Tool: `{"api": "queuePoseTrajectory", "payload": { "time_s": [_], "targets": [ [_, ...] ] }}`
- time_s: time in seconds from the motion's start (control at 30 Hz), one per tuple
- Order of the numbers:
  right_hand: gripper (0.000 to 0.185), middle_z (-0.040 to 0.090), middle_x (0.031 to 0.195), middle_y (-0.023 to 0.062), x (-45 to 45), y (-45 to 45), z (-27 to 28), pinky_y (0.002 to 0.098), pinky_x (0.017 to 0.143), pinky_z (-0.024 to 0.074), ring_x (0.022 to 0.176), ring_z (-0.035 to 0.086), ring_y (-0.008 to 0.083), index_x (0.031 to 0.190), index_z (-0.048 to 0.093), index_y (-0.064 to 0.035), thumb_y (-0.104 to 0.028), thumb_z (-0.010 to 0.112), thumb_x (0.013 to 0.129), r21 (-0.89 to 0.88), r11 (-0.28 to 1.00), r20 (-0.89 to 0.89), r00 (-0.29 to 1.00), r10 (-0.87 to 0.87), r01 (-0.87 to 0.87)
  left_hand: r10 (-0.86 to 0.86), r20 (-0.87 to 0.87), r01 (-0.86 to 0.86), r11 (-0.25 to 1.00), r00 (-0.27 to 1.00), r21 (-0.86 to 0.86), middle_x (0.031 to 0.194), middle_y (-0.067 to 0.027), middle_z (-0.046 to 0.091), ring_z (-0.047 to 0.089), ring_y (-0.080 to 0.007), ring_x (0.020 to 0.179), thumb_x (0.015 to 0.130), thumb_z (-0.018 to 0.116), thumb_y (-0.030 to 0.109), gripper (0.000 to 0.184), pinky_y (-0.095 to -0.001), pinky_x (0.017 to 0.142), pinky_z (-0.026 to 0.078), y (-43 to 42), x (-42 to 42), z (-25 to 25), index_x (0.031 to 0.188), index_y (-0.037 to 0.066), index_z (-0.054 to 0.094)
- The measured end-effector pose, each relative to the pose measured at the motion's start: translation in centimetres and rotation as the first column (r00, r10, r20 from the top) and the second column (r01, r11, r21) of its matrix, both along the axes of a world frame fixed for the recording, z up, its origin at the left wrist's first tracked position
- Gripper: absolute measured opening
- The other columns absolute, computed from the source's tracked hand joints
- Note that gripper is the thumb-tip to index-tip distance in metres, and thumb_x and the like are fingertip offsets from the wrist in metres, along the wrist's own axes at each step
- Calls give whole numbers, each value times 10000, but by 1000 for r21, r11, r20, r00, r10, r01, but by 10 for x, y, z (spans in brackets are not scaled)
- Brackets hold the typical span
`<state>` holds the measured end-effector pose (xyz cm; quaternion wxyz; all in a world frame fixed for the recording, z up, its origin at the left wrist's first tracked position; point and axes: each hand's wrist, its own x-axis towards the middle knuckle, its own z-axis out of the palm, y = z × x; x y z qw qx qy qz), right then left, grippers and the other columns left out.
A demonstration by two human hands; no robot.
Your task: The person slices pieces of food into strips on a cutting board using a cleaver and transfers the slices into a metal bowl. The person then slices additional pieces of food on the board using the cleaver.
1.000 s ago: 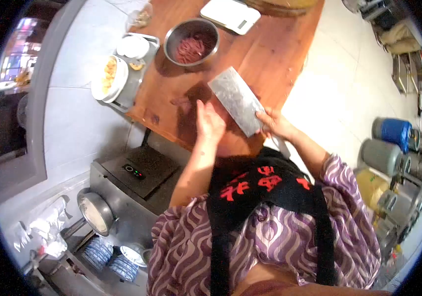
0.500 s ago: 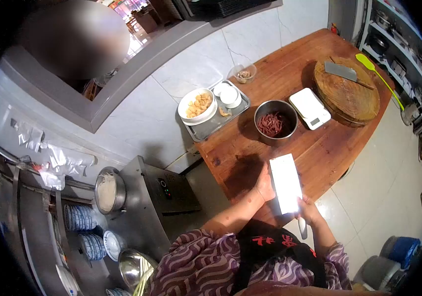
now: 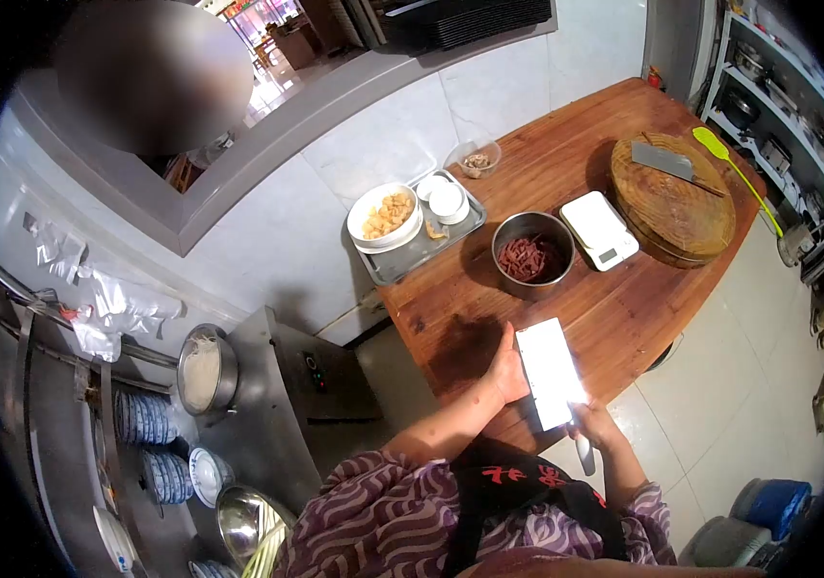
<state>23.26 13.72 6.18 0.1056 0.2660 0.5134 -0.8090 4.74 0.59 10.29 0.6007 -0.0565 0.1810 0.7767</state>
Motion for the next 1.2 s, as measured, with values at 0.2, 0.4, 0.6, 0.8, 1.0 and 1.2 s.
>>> {"api": "queuePoseTrajectory", "payload": {
  "time_s": [0.2,0.4,0.6,0.8,1.0,1.2],
  "targets": [
    [238,593,667,36,7,8,-12,232,401,411,444,483,101,1008,581,-55,-281,511,984,-10,1000,-18,1000,-23,23,46,53,-42,996,998,-79,1376,-165,492,444,-348,1290,817,297,797,928,-531,1099,291,2,0,-17,1386,76,432],
    [333,565,634,29,14,12,12,250,454,433,464,514,98,1207,529,-18,-263,492,983,421,904,-8,996,91,-79,66,89,-55,991,994,-124,1302,-89,561,516,-277,1206,875,337,722,787,-479,1037,379,-4,12,0,1327,96,490],
    [327,639,755,57,29,12,-15,194,414,404,444,472,65,1151,544,-43,-323,492,991,-15,981,158,970,-187,191,56,165,-13,968,985,-251,867,-109,600,542,-267,793,874,379,713,701,-403,736,441,-31,5,-25,893,50,605],
    [277,606,714,42,70,60,-69,233,398,394,428,442,81,1055,530,-40,-304,489,985,379,796,155,816,-557,472,145,12,-111,803,989,-585,863,-119,597,560,-274,805,977,348,517,512,-407,733,456,-48,-20,-82,885,59,559],
    [266,575,658,41,66,65,-65,257,418,404,444,443,91,1033,527,-33,-292,493,984,396,860,230,872,-432,321,12,-72,-57,741,997,-669,899,-114,578,563,-266,846,986,400,409,384,-418,749,464,-21,-6,-103,936,50,524],
    [342,575,595,103,25,20,-71,330,474,474,479,552,169,1039,568,-7,-337,504,974,551,815,348,937,-27,-181,-53,-145,-74,665,988,-743,1092,-101,563,547,-257,993,974,440,388,382,-476,890,424,22,12,-97,1137,48,503]
  ]
}}
